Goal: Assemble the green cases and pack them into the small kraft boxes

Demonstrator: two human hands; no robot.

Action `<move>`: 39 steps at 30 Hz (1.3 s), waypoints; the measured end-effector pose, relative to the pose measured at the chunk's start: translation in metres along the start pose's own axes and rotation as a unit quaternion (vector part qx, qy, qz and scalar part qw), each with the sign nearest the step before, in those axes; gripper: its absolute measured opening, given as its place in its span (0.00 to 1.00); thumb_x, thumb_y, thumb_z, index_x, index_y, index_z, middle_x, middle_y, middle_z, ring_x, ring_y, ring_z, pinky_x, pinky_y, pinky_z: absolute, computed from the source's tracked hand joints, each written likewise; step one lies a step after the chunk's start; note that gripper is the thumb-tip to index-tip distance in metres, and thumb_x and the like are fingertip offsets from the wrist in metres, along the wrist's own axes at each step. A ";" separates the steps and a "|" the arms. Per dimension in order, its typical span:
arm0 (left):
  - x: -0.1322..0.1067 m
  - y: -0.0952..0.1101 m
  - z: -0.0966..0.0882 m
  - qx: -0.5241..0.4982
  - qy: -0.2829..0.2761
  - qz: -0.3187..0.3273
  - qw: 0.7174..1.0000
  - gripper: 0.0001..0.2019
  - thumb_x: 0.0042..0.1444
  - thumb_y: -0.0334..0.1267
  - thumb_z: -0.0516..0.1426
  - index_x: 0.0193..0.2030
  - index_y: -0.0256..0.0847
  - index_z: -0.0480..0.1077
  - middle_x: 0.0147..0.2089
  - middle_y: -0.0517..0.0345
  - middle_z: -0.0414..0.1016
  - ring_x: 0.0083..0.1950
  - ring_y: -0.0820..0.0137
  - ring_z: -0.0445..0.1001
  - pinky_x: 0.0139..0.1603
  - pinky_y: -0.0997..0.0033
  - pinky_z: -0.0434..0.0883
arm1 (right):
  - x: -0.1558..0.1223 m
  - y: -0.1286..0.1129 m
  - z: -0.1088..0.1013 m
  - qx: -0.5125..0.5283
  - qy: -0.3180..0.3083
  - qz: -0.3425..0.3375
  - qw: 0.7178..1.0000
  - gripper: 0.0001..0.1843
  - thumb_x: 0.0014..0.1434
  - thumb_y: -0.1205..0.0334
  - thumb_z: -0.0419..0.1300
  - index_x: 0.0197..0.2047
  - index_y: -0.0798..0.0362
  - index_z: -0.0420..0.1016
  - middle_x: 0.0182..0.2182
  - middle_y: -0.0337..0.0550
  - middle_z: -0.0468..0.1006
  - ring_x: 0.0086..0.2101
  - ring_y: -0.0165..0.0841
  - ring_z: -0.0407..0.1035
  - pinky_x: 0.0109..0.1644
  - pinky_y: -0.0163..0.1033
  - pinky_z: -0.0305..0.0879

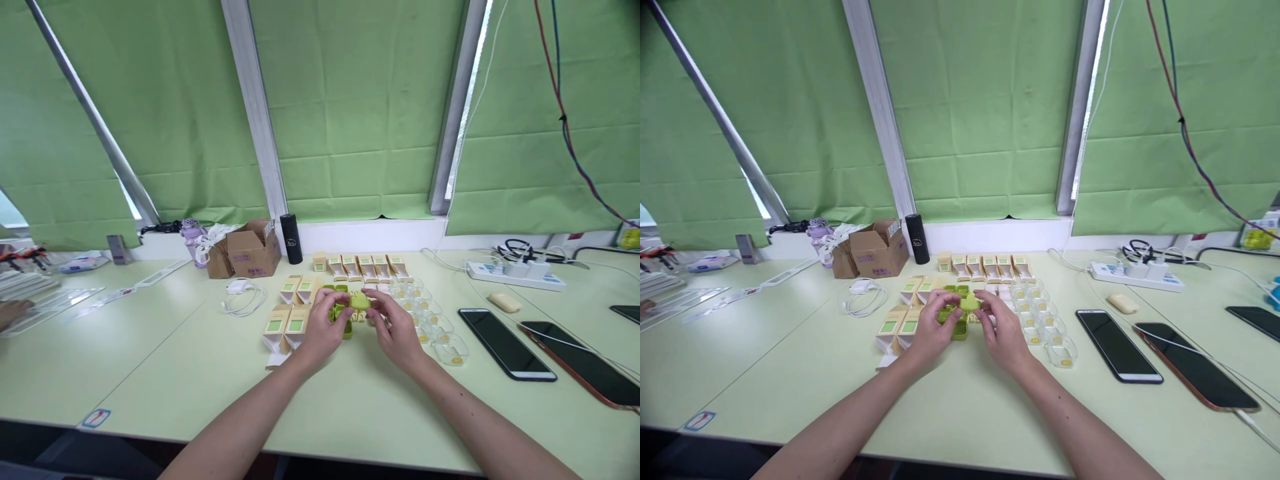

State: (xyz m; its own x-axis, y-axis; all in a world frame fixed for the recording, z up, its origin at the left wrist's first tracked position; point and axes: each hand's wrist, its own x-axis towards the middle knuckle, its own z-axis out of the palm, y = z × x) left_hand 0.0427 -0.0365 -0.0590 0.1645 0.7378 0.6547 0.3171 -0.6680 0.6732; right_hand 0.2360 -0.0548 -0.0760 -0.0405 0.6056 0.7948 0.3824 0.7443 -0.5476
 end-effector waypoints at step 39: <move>0.002 0.004 0.001 0.033 -0.009 -0.053 0.998 0.08 0.62 0.42 0.66 0.39 0.43 0.72 0.45 0.54 0.70 0.50 0.61 0.74 0.54 0.60 0.72 | 0.009 -0.001 -0.001 0.532 -0.083 0.323 0.778 0.22 0.59 0.50 0.75 0.54 0.49 0.84 0.50 0.50 0.87 0.46 0.44 0.81 0.55 0.53 0.76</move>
State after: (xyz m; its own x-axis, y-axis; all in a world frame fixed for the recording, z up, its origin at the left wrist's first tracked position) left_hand 0.0451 -0.0379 -0.0551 0.1425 0.8062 0.5742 0.3944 -0.5783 0.7141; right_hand 0.2361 -0.0500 -0.0682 -0.3103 0.9126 0.2663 -0.6038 0.0272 -0.7967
